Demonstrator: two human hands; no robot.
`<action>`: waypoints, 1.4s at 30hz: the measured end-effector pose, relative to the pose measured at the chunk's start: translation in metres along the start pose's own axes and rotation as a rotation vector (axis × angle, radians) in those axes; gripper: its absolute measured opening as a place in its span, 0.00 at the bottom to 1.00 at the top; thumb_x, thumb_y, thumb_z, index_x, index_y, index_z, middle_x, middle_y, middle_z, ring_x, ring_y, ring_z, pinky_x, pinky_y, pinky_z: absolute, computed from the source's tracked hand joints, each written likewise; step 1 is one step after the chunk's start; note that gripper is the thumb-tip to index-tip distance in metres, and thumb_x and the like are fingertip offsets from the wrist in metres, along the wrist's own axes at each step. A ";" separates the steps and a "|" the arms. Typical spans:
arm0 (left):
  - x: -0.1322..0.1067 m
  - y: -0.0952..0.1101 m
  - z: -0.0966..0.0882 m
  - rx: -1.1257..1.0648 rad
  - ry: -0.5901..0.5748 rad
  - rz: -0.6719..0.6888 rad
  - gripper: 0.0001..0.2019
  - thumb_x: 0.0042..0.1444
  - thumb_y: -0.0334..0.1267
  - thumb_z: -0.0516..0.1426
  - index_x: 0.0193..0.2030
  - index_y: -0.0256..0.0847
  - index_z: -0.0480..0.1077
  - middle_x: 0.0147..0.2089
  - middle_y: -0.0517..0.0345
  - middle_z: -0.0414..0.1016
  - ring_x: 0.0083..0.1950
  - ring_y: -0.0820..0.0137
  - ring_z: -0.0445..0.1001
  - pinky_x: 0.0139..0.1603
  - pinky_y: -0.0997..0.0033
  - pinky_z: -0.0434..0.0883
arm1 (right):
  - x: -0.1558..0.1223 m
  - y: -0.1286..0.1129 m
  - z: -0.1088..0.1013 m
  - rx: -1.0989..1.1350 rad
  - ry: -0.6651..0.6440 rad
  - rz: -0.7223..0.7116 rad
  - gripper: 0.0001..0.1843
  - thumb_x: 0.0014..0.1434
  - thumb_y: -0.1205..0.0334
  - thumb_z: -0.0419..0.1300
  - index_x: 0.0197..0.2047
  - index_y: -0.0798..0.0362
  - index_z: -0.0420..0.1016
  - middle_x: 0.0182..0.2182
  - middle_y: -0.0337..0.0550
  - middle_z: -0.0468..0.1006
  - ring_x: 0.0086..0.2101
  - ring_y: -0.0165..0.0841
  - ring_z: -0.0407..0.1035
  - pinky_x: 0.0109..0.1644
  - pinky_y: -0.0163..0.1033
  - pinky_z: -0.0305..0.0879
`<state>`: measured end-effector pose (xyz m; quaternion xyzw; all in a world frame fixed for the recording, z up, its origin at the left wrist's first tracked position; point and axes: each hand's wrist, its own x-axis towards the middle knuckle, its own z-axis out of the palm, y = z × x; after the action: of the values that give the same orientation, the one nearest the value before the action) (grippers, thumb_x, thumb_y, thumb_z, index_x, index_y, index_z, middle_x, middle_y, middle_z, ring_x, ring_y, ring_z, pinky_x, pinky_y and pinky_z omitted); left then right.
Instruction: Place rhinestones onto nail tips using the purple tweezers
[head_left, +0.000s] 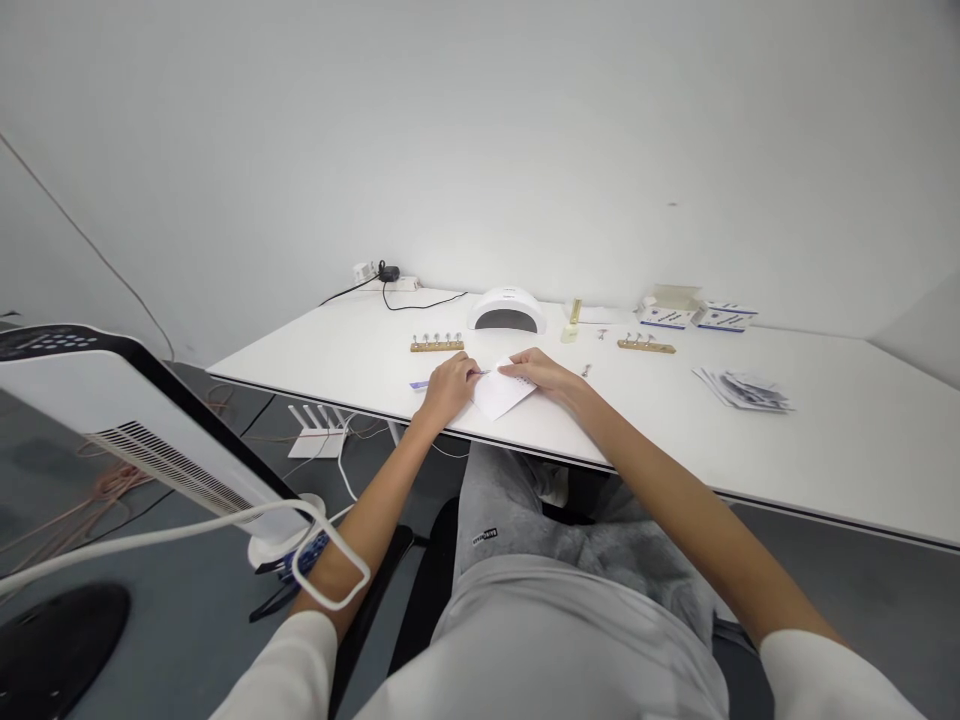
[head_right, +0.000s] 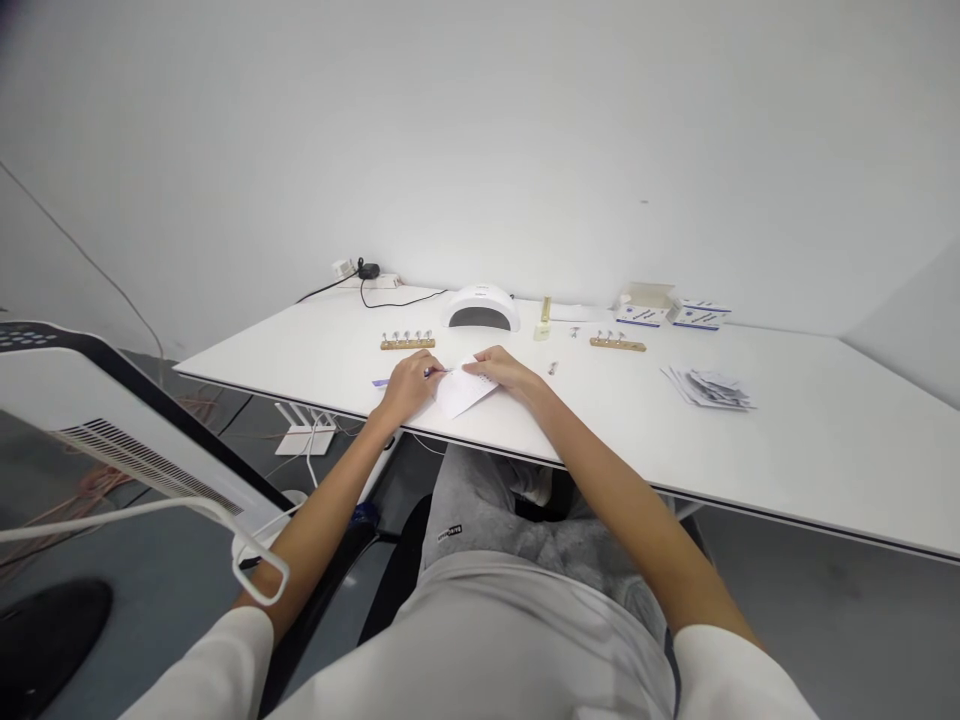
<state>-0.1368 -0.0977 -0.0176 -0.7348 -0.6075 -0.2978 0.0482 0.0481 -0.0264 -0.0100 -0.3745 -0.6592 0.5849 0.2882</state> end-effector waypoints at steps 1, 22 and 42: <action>0.000 0.000 0.000 0.002 -0.004 0.001 0.06 0.58 0.33 0.56 0.33 0.40 0.74 0.40 0.52 0.74 0.41 0.64 0.73 0.41 0.67 0.67 | 0.000 0.000 0.000 0.005 0.004 0.003 0.09 0.46 0.62 0.68 0.25 0.58 0.75 0.21 0.41 0.73 0.23 0.27 0.62 0.24 0.33 0.53; 0.000 -0.001 0.000 -0.140 0.056 -0.007 0.06 0.58 0.34 0.57 0.35 0.38 0.77 0.38 0.53 0.73 0.40 0.66 0.72 0.45 0.66 0.70 | -0.006 -0.007 0.003 -0.053 0.036 0.000 0.08 0.47 0.62 0.68 0.25 0.56 0.75 0.23 0.43 0.73 0.23 0.29 0.63 0.24 0.34 0.54; 0.001 -0.003 0.002 -0.175 0.146 0.020 0.06 0.59 0.34 0.56 0.34 0.38 0.74 0.38 0.53 0.74 0.41 0.67 0.73 0.46 0.67 0.69 | -0.001 -0.009 -0.004 -0.435 0.207 -0.382 0.17 0.52 0.64 0.63 0.46 0.56 0.75 0.38 0.46 0.78 0.34 0.32 0.70 0.39 0.36 0.64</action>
<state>-0.1382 -0.0949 -0.0193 -0.7185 -0.5667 -0.4021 0.0310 0.0507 -0.0255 -0.0004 -0.3543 -0.7946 0.3238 0.3718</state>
